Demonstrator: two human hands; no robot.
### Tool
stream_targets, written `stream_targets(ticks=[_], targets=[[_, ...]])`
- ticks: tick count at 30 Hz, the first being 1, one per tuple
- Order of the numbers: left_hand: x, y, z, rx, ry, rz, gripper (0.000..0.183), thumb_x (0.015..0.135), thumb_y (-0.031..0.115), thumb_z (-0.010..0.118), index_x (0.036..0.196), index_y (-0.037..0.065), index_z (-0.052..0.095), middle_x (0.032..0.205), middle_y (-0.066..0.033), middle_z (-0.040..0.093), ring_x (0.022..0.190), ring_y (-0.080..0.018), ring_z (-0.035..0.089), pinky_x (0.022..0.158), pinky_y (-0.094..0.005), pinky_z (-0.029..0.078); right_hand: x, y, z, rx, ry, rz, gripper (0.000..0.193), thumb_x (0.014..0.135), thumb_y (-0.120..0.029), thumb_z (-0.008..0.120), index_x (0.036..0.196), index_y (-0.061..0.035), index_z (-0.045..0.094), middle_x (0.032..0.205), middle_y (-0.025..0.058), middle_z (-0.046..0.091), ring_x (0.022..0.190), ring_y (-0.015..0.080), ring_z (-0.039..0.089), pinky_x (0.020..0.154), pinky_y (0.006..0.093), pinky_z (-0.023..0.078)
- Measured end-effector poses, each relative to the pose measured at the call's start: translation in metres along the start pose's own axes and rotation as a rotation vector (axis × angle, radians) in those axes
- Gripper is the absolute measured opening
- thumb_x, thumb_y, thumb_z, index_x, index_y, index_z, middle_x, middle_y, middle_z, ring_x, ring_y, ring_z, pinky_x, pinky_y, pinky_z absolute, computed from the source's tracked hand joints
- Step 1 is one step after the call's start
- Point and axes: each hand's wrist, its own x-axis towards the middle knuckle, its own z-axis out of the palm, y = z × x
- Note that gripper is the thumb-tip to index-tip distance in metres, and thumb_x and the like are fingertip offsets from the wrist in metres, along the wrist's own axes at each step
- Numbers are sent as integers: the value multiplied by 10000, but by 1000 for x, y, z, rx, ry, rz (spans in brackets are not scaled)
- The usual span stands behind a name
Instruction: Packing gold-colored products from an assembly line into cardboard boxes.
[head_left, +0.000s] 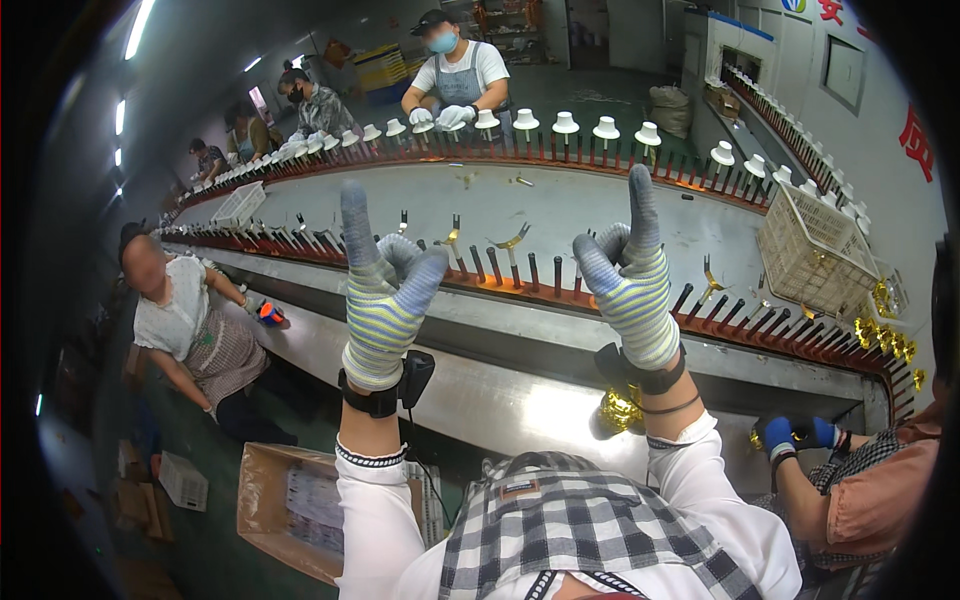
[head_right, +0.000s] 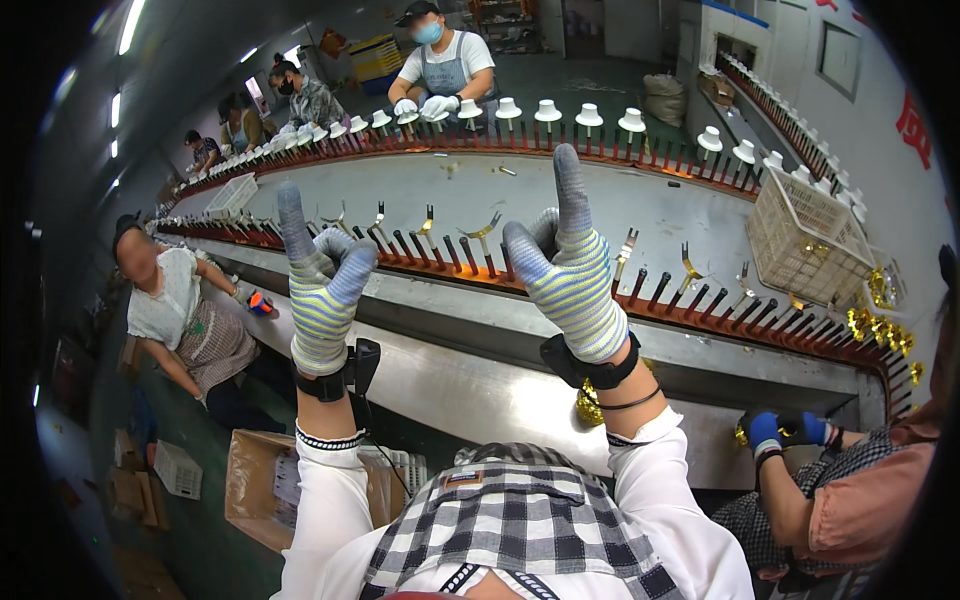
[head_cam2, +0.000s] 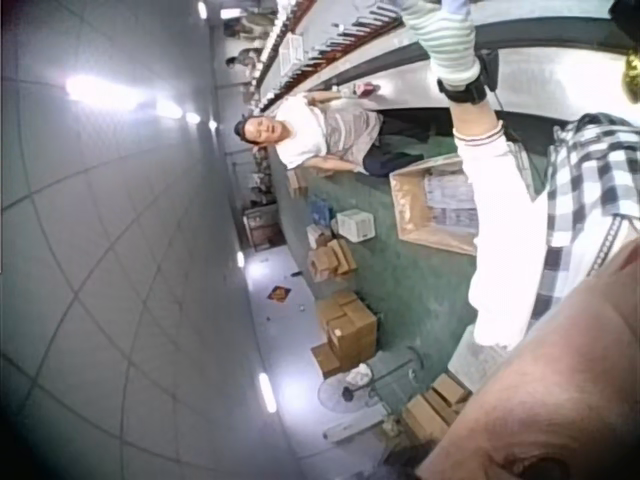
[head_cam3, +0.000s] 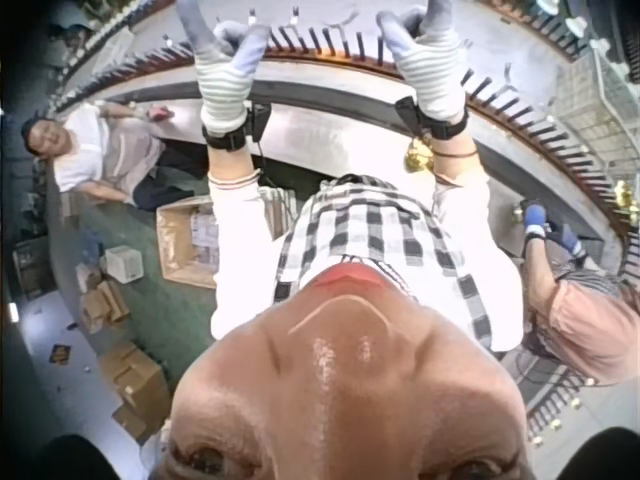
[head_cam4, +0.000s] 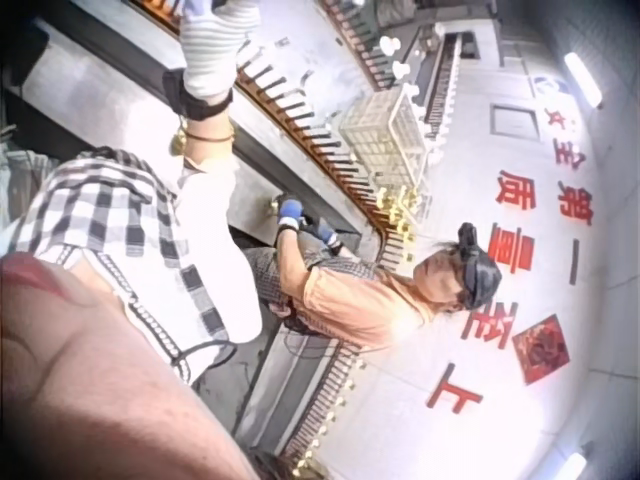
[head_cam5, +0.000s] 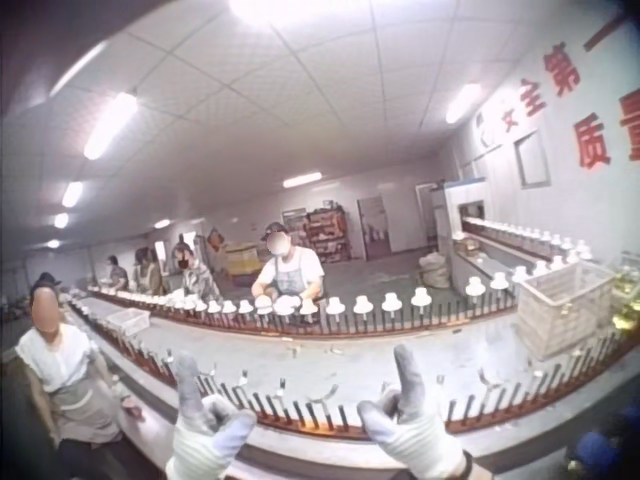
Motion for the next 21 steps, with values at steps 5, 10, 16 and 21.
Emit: stream_targets(ticks=[5, 10, 16, 21], targets=[[6, 3, 4, 27, 26, 5, 1061, 883, -27, 745, 1665, 250, 84, 709, 71, 526, 640, -33, 470, 639, -223, 450, 9, 2, -5, -24, -35, -16, 920, 888, 8, 645, 1655, -140, 159, 578, -46, 464, 519, 45, 428, 544, 251, 411], [9, 7, 6, -1, 33, -20, 1060, 886, -24, 746, 1665, 243, 80, 717, 66, 543, 646, -33, 477, 642, -217, 454, 14, -2, -6, -19, -17, -20, 908, 885, 17, 630, 1653, -139, 171, 585, -45, 466, 525, 46, 429, 553, 250, 417], [0, -1, -2, 62, 4, 27, 1050, 896, -19, 739, 1665, 264, 81, 725, 64, 539, 653, -36, 478, 651, -218, 458, 2, -5, -1, 13, -29, 35, 903, 878, 36, 599, 1654, -184, 195, 635, -78, 493, 559, 15, 451, 564, 224, 426], [-20, 9, -13, 69, 39, 36, 1016, 915, 4, 726, 1667, 243, 85, 727, 43, 550, 625, -51, 488, 607, -237, 462, -9, -8, 14, 105, -46, 17, 889, 892, 58, 592, 1653, -162, 188, 606, -66, 509, 520, 32, 423, 523, 231, 378]])
